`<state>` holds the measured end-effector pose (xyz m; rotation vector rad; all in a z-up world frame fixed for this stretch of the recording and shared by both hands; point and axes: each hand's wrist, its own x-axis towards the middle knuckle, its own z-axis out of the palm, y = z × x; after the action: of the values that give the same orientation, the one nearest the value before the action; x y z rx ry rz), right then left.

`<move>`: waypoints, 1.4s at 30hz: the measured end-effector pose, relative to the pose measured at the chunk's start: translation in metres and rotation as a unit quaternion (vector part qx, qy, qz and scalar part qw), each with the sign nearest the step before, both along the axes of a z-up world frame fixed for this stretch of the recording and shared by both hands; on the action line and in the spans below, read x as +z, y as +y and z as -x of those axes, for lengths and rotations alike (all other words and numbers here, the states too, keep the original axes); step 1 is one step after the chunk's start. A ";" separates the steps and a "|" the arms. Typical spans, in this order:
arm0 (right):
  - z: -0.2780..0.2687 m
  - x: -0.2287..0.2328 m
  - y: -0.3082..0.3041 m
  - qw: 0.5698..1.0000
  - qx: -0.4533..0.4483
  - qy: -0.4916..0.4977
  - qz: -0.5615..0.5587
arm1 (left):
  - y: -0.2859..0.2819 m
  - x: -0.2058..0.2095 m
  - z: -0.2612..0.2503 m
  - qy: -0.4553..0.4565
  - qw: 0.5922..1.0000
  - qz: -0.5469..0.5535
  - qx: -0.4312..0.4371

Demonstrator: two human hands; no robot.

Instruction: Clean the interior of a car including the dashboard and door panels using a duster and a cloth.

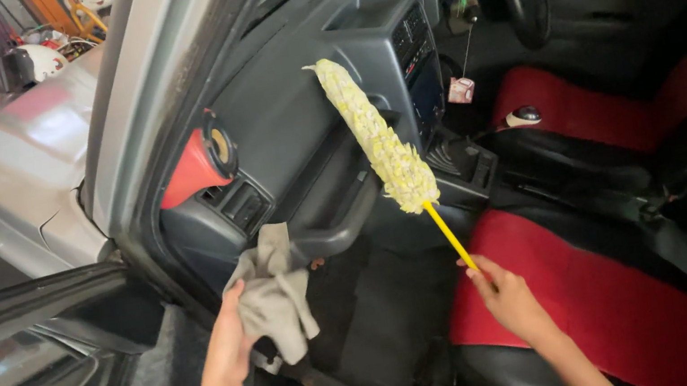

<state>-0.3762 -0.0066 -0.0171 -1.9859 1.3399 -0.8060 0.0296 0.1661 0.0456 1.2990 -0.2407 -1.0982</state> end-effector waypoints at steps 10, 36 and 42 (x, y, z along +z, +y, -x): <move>-0.040 0.031 0.035 0.997 -0.042 0.031 -0.061 | 0.024 0.052 0.034 -0.452 0.890 -0.006 0.056; -0.090 0.035 0.038 0.996 -0.077 0.045 -0.013 | 0.012 0.062 0.002 -0.706 0.707 0.000 0.054; -0.122 0.038 0.054 0.997 -0.072 -0.010 0.030 | -0.003 0.048 -0.004 -0.661 0.743 0.089 0.056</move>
<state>-0.2543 0.0478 0.0214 -1.9395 1.4757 -0.9397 0.0332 0.1627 0.0933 1.6806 -1.2670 0.1577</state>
